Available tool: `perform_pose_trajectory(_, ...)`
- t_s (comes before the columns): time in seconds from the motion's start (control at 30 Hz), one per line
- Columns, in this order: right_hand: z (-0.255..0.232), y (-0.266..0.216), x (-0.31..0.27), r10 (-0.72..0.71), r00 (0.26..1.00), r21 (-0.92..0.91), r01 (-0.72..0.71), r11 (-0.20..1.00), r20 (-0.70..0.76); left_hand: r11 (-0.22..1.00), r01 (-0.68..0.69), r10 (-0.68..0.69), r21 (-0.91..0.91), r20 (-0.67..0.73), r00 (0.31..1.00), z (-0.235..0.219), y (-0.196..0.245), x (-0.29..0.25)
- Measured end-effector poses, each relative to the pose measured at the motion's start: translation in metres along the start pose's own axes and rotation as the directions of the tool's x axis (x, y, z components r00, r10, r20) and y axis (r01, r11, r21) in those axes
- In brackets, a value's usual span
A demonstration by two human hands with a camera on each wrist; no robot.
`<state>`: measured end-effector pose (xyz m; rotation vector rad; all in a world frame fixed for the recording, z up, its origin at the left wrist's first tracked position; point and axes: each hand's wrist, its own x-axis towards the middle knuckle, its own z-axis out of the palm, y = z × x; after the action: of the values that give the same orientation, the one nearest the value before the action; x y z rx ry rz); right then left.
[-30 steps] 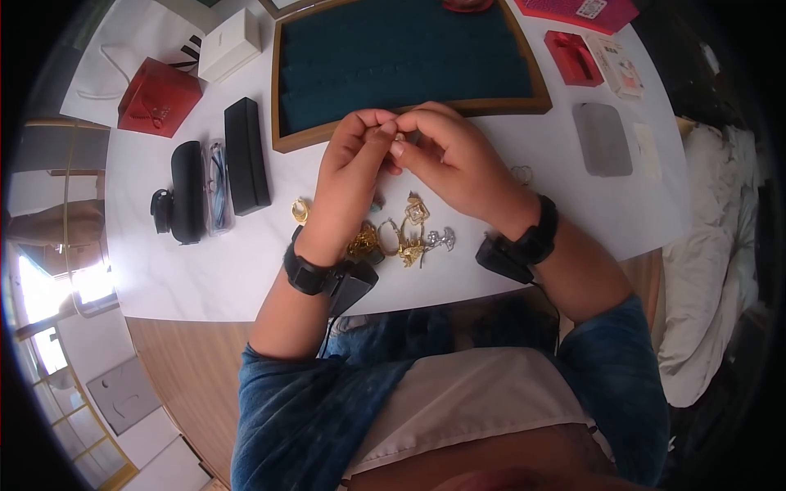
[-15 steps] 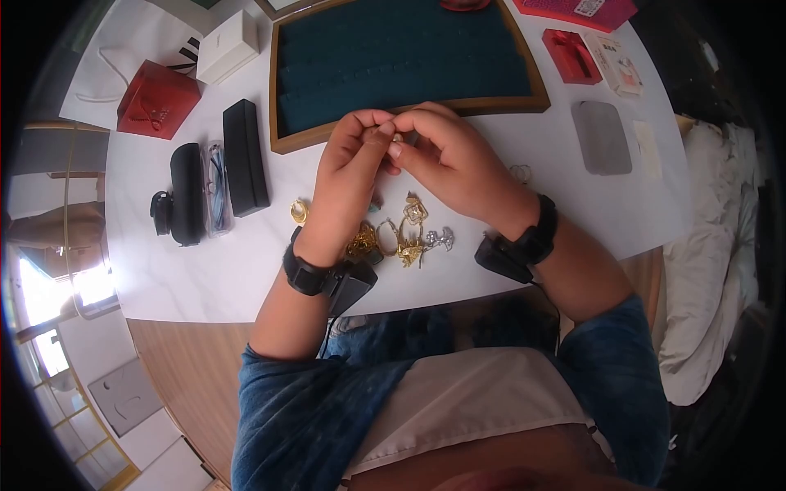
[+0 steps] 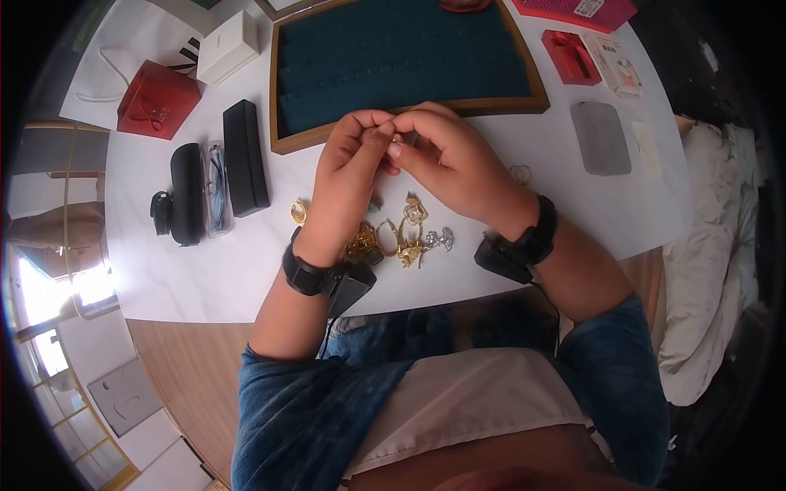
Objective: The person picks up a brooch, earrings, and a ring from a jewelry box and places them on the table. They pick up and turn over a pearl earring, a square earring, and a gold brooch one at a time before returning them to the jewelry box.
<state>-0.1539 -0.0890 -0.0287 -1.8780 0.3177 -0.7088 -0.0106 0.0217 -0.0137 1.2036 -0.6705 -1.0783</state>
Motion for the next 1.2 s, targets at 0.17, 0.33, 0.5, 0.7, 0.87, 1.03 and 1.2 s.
perform_pose_trajectory(0.17,-0.0014,-0.0019,0.0005,-0.005,1.000,0.010,0.005,1.000,0.015,0.999,0.007,-0.006,-0.036,0.029,1.000,-0.0060,-0.0018,0.0006)
perform_pose_trajectory(0.33,-0.0009,-0.0008,0.0008,-0.042,0.999,0.029,0.042,0.999,0.000,0.997,0.000,0.003,-0.082,0.046,0.999,-0.0086,-0.0031,0.0024)
perform_pose_trajectory(0.5,-0.0021,-0.0010,0.0029,-0.071,0.997,0.035,0.071,0.997,-0.009,0.993,-0.026,0.029,-0.119,0.025,0.999,-0.0047,-0.0008,0.0029)
perform_pose_trajectory(0.7,-0.0016,0.0002,0.0027,-0.100,0.995,0.060,0.101,0.993,-0.026,0.981,-0.009,0.017,-0.192,0.040,0.999,-0.0032,0.0030,0.0023)
perform_pose_trajectory(0.87,-0.0023,-0.0012,0.0026,-0.087,0.996,0.070,0.088,0.994,-0.018,0.980,0.003,0.009,-0.199,0.057,0.998,-0.0055,0.0042,0.0030)
perform_pose_trajectory(1.03,-0.0036,-0.0047,0.0032,-0.079,0.997,0.073,0.079,0.994,-0.013,0.979,0.012,-0.001,-0.203,0.054,0.999,-0.0052,0.0046,0.0029)
perform_pose_trajectory(1.2,-0.0034,-0.0062,0.0029,-0.072,0.997,0.065,0.072,0.995,-0.012,0.982,0.016,-0.007,-0.190,0.047,0.999,-0.0061,0.0043,0.0025)
